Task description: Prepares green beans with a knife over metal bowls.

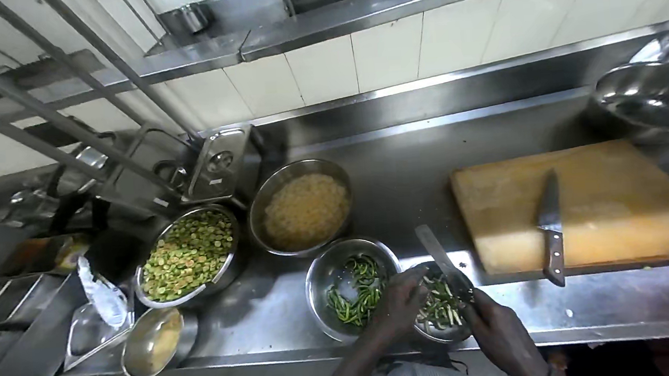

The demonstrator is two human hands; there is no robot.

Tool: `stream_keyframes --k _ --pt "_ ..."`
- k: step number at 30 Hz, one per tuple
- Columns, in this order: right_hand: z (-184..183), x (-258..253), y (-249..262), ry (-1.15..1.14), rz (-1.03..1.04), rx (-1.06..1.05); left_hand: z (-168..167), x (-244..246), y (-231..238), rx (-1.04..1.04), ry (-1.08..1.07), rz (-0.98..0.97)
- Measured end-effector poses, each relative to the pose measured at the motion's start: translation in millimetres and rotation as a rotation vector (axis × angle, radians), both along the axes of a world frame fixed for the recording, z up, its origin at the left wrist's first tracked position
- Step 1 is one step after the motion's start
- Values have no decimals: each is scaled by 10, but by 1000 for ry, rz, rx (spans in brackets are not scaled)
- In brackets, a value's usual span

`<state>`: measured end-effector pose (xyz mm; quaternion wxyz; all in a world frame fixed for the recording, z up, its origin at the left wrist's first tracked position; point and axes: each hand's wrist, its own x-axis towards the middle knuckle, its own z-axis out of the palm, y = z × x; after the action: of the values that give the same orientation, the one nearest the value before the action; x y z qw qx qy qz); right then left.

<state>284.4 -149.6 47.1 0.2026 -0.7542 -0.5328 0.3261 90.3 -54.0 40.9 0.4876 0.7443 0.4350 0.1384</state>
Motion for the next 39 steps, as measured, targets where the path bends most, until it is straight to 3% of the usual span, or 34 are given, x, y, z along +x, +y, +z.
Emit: stream_keyframes --k 2,6,9,12,15,21,24,26,32,39 --pt "-32 -2 -26 13 5 -6 18 -115 97 -11 90 97" --pt "-42 10 -43 9 8 -60 -8 -477 368 119 600 327" --pt "-45 0 -33 17 16 -92 -224 -727 511 111 887 360" --pt "-25 -30 -13 10 48 -92 -379 -804 543 75 976 317" --pt "5 -53 -7 4 68 -118 -381 -807 568 56 865 369" --pt "-14 -48 -2 32 85 -137 -181 -713 488 152 111 480" --pt "24 -84 14 66 111 -101 -96 -620 430 105 -153 439" --pt "84 -113 15 92 132 -76 -11 -513 364 -35 -294 434" --pt "154 -197 -30 111 197 -54 108 -365 181 -373 -515 486" --pt "145 -245 -61 47 244 -119 90 -382 132 -451 -546 490"
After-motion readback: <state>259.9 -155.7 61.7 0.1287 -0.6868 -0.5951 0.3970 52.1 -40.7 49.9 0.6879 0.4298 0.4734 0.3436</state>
